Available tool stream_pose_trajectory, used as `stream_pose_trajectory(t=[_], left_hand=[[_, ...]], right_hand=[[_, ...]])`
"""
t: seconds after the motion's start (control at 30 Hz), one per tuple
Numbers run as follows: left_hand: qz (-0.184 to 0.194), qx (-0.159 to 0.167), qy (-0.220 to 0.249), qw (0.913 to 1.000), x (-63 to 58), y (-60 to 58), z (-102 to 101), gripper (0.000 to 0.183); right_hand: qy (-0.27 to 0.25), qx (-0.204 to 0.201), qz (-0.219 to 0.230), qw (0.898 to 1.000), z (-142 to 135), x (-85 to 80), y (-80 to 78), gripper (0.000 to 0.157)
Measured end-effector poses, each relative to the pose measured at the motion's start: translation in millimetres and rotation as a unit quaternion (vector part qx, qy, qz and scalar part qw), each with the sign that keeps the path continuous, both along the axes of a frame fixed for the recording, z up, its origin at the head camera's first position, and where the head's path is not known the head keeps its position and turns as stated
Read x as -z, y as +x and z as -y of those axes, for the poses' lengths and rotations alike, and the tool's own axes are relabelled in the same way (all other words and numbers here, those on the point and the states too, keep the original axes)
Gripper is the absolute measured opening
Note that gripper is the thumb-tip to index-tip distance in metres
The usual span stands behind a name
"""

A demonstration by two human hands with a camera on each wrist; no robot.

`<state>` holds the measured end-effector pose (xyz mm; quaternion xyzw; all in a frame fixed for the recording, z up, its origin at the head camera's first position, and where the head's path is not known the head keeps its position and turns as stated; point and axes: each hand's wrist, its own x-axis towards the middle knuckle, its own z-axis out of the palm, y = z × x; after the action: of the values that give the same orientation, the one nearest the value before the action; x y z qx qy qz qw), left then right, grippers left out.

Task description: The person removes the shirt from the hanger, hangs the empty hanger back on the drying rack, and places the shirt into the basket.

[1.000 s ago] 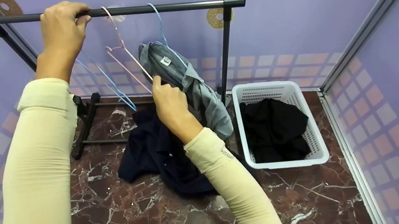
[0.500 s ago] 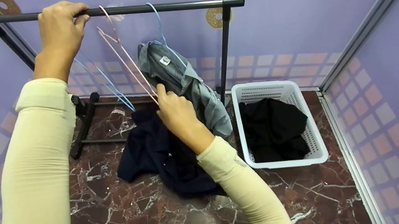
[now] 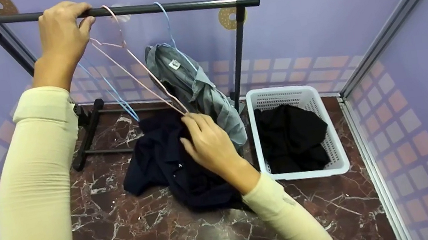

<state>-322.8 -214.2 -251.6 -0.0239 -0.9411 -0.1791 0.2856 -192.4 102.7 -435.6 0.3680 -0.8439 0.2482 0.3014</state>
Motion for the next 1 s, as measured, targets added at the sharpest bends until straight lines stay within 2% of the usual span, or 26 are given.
stream_pose_trajectory(t=[0.1, 0.27, 0.37, 0.47, 0.6, 0.7, 0.83, 1.0], left_hand=[[0.007, 0.001, -0.002, 1.0, -0.1, 1.1, 0, 0.03], [0.021, 0.008, -0.005, 0.9997, 0.4, 3.8, 0, 0.036], [0.029, 0.016, -0.009, 0.9994, 1.2, 7.0, 1, 0.039], [0.034, 0.026, -0.023, 0.9988, 2.3, 10.2, 3, 0.042], [0.042, 0.038, -0.043, 0.9975, 5.5, 13.5, 6, 0.048], [0.045, 0.041, -0.049, 0.9969, 8.6, 15.6, 9, 0.052], [0.042, 0.044, -0.052, 0.9968, 9.4, 16.6, 10, 0.053], [0.034, 0.043, -0.049, 0.9973, 7.6, 16.3, 10, 0.052]], right_hand=[[-0.024, -0.042, -0.026, 0.999, -13, 10.4, 3.1, 0.045], [-0.042, -0.074, -0.059, 0.995, -32, 32.5, 8.2, 0.038], [-0.046, -0.093, -0.062, 0.993, -42, 49.9, 12.4, 0.031], [-0.032, -0.095, -0.051, 0.994, -53, 68.4, 17.7, 0.023], [0.015, -0.055, -0.022, 0.998, -69, 91.9, 24.9, 0.018], [0.05, -0.013, 0.017, 0.999, -80, 109.9, 30.3, 0.022], [0.082, 0.031, 0.062, 0.994, -88, 135.7, 36.4, 0.037], [0.103, 0.057, 0.09, 0.989, -95, 168.3, 36.8, 0.061]])
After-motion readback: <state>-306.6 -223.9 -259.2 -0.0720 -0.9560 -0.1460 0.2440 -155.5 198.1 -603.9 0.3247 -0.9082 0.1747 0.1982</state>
